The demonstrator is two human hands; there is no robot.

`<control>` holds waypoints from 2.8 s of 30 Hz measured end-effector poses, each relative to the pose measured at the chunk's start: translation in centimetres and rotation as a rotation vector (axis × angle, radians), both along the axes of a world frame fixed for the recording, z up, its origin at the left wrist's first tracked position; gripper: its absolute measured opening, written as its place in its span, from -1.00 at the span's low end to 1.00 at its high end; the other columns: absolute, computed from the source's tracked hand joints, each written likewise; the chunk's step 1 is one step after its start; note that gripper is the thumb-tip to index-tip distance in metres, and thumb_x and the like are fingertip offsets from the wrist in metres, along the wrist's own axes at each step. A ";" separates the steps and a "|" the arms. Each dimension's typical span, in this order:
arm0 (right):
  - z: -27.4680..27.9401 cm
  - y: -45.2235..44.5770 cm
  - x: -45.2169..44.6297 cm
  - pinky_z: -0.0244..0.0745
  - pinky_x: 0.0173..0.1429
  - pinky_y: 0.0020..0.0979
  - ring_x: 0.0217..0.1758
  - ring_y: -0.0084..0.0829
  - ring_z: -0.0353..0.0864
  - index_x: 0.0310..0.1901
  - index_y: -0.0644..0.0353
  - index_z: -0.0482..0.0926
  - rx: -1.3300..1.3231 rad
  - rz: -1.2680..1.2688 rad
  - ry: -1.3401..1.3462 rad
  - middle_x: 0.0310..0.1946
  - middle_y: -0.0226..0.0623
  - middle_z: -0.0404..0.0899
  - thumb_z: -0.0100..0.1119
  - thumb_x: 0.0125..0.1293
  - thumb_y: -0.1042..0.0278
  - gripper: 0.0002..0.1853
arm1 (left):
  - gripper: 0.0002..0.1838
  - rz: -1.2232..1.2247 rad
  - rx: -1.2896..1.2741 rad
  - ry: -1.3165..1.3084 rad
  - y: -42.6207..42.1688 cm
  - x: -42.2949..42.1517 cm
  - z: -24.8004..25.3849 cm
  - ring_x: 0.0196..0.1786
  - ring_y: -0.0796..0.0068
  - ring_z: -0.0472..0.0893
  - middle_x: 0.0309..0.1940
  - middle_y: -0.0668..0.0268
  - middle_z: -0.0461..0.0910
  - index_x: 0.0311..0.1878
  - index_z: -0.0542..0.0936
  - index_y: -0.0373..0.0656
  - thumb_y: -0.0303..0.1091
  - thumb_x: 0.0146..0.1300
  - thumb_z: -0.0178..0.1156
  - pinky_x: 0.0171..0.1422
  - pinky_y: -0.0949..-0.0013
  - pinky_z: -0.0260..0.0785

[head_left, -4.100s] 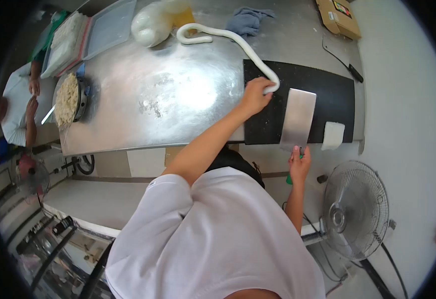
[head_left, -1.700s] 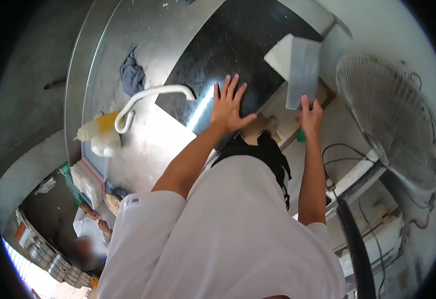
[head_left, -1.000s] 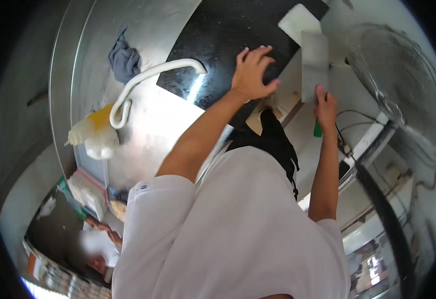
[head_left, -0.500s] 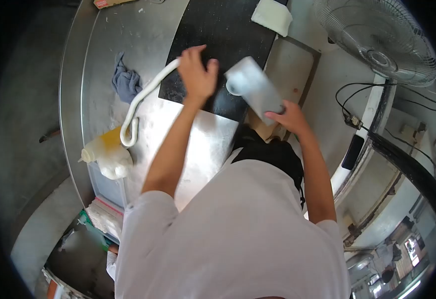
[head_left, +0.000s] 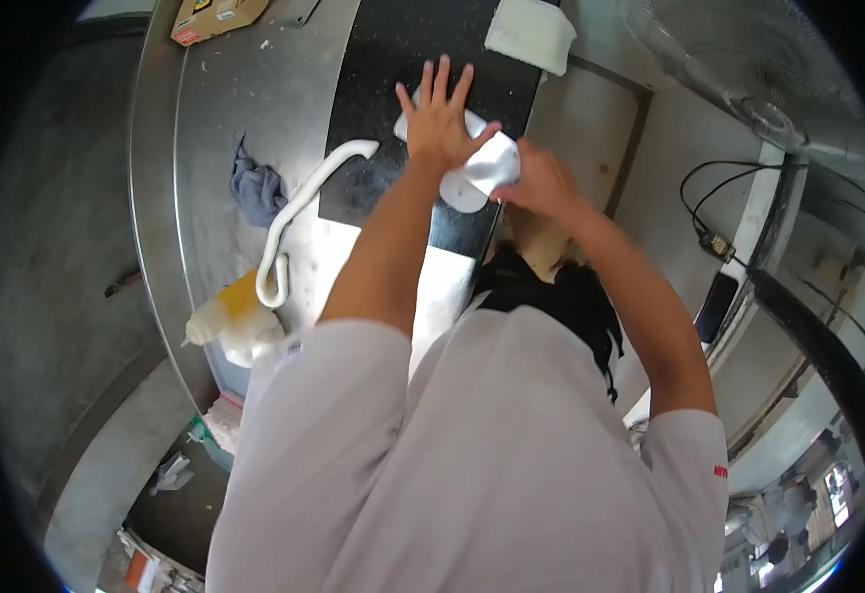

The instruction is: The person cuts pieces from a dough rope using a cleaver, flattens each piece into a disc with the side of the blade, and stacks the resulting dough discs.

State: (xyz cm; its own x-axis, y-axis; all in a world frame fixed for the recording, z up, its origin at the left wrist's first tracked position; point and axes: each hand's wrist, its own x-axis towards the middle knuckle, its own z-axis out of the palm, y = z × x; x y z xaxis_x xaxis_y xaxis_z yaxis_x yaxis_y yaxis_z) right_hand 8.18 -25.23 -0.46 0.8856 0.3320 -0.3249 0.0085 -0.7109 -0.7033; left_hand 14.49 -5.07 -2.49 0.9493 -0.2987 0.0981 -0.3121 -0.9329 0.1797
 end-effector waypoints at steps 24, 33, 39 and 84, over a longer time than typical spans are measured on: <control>-2.3 0.1 -8.8 0.59 0.12 0.07 0.02 0.26 0.70 0.20 0.27 0.46 0.048 -0.164 0.062 -0.09 0.20 0.71 0.68 -0.10 -0.15 -0.07 | 0.31 -0.452 -0.047 0.135 -2.6 -2.1 -0.1 0.72 -0.27 -0.16 0.73 0.20 -0.08 0.67 0.18 0.35 0.71 -0.19 0.26 0.40 -0.86 -0.34; -0.6 0.8 -7.5 0.62 0.18 -0.02 0.03 0.16 0.73 0.20 0.30 0.53 0.000 -0.096 0.140 -0.10 0.17 0.73 0.66 -0.08 -0.07 -0.13 | 0.27 -0.421 -0.025 0.100 -1.0 -3.1 -0.4 0.71 -0.30 -0.15 0.74 0.22 -0.10 0.68 0.12 0.39 0.66 -0.12 0.27 0.38 -0.88 -0.33; -0.8 -4.0 -5.3 0.62 0.11 0.01 -0.02 0.21 0.72 0.17 0.22 0.48 -0.017 -0.051 -0.094 -0.09 0.15 0.71 0.65 -0.02 -0.08 -0.18 | 0.31 -0.309 -0.067 0.035 -4.4 -2.2 -1.1 0.68 -0.41 -0.10 0.71 0.17 0.00 0.66 0.18 0.37 0.72 -0.22 0.25 0.33 -0.91 -0.33; -0.8 -3.1 2.4 0.61 0.10 -0.04 0.04 0.10 0.70 0.16 0.32 0.49 -0.006 0.379 0.039 -0.08 0.15 0.68 0.68 -0.05 -0.17 -0.11 | 0.38 -0.261 0.227 0.155 -0.7 -0.2 2.1 0.70 -0.37 -0.16 0.71 -0.11 -0.15 0.72 0.01 0.00 0.58 -0.08 0.31 0.55 -0.67 -0.25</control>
State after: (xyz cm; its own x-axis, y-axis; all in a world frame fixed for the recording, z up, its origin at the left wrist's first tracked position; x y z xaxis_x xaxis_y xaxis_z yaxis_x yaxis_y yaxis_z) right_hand 10.56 -28.33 -1.29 0.6873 0.6314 -0.3590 0.2445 -0.6665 -0.7042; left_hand 14.27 -5.81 -0.38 0.8368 -0.5301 -0.1369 -0.5298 -0.8471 0.0413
